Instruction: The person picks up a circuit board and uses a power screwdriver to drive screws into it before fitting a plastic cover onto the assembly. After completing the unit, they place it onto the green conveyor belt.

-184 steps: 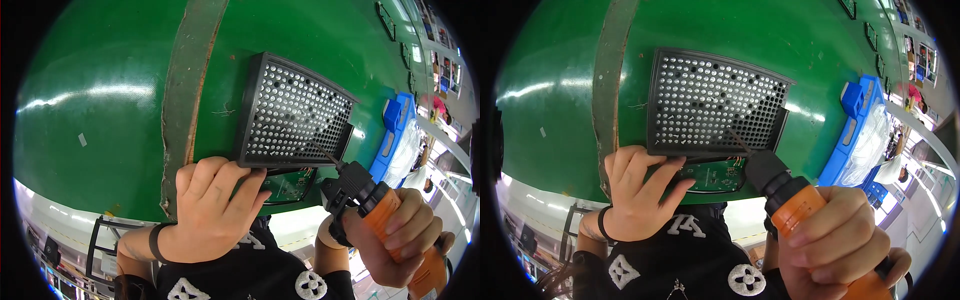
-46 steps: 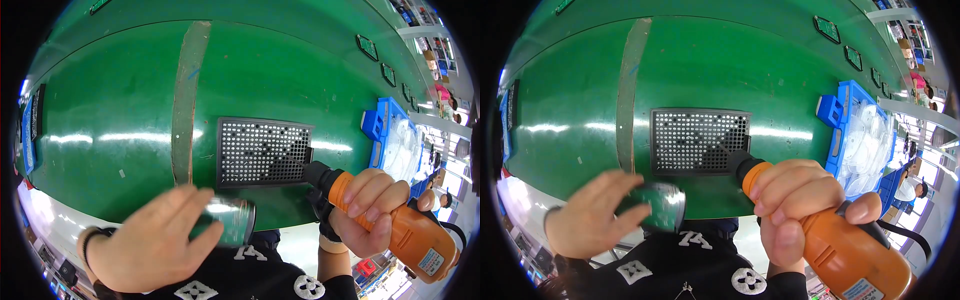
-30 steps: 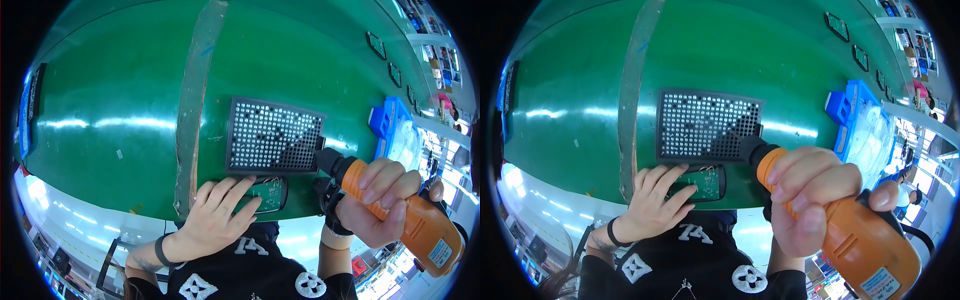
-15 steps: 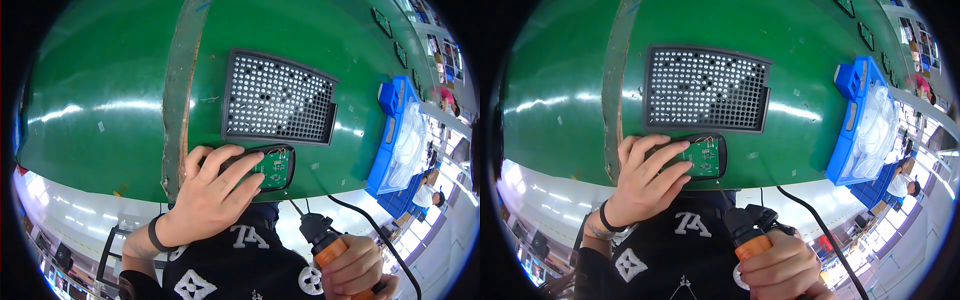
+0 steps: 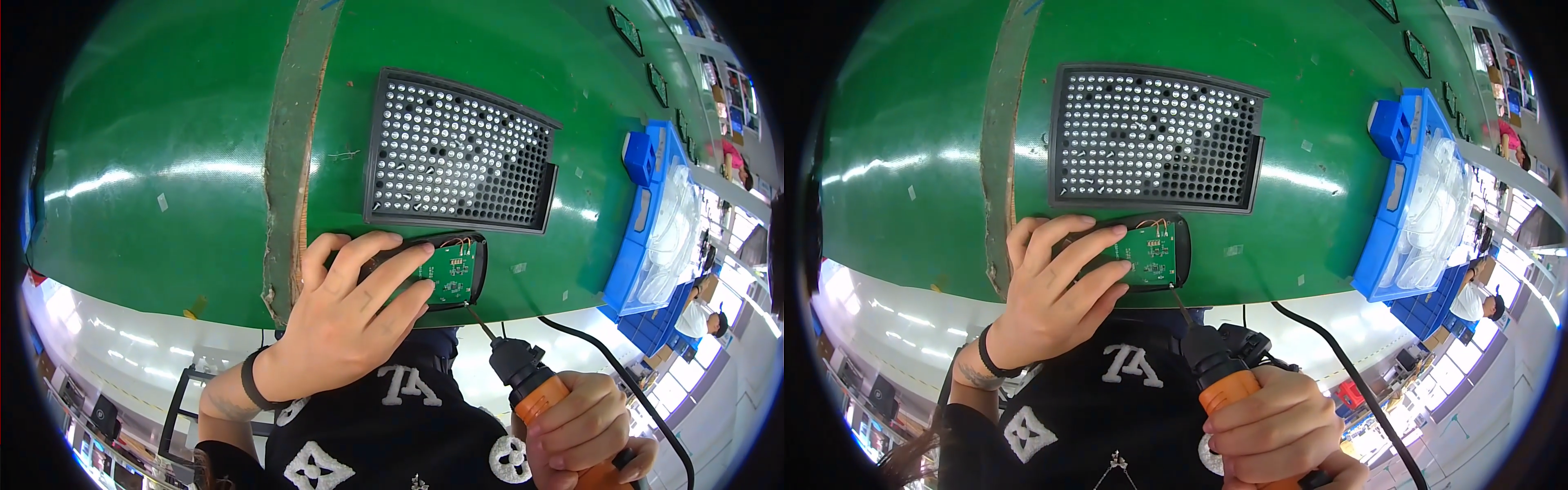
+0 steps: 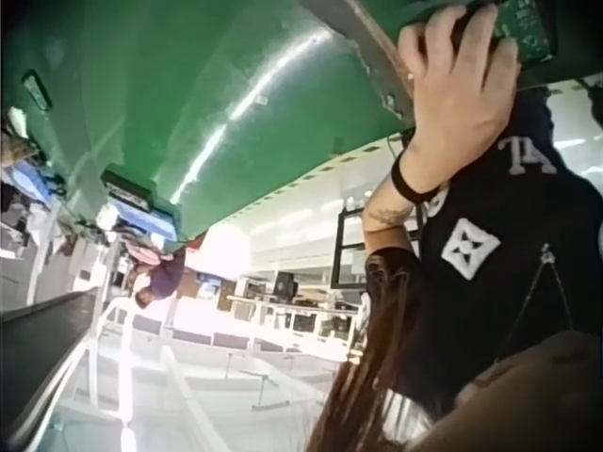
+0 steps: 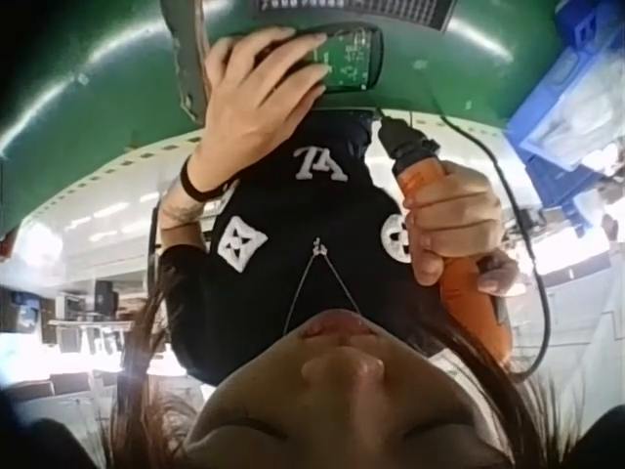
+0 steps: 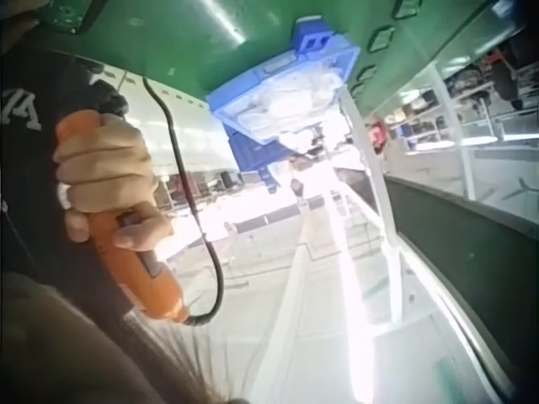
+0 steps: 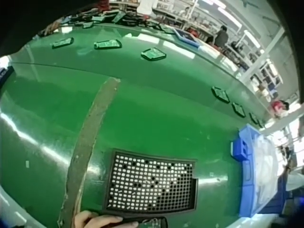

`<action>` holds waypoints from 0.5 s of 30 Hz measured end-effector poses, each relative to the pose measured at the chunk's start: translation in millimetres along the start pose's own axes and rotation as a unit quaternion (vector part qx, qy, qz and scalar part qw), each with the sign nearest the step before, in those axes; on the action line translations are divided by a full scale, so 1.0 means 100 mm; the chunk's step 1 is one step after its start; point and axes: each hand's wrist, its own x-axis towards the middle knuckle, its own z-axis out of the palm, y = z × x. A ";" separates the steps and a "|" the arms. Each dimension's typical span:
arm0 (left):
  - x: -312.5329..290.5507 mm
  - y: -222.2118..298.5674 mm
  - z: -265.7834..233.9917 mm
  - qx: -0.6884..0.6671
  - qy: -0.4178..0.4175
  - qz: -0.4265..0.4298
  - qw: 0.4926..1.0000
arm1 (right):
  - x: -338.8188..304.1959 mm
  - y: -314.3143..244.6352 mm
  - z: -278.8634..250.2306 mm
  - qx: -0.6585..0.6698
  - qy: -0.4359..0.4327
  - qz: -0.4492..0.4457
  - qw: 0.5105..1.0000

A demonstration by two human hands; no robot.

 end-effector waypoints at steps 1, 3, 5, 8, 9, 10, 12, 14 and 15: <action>0.03 0.00 0.00 -0.004 0.002 0.003 1.000 | 0.02 -0.02 0.00 -0.005 -0.001 0.000 1.000; 0.08 0.01 -0.01 -0.011 0.005 0.009 1.000 | 0.07 -0.04 0.00 -0.016 0.003 -0.004 1.000; 0.09 0.01 -0.01 -0.011 0.004 0.011 1.000 | 0.08 -0.04 0.00 -0.018 0.006 -0.004 1.000; 0.06 0.00 -0.02 -0.010 0.001 0.007 1.000 | 0.06 -0.01 0.00 -0.005 0.009 -0.014 1.000; 0.06 0.00 -0.02 -0.011 0.000 0.006 1.000 | 0.06 -0.01 0.00 -0.004 0.010 -0.013 1.000; 0.05 0.00 -0.02 -0.010 -0.001 0.005 1.000 | 0.06 0.00 0.01 -0.006 0.012 -0.016 1.000; 0.05 0.00 -0.02 -0.010 -0.002 0.006 1.000 | 0.06 0.01 0.01 -0.012 0.018 -0.022 1.000; 0.06 0.00 -0.02 -0.011 -0.002 0.008 1.000 | 0.07 0.00 0.01 -0.014 0.015 -0.020 1.000; 0.06 0.00 -0.02 -0.012 -0.002 0.008 1.000 | 0.07 -0.01 0.01 -0.016 0.013 -0.018 1.000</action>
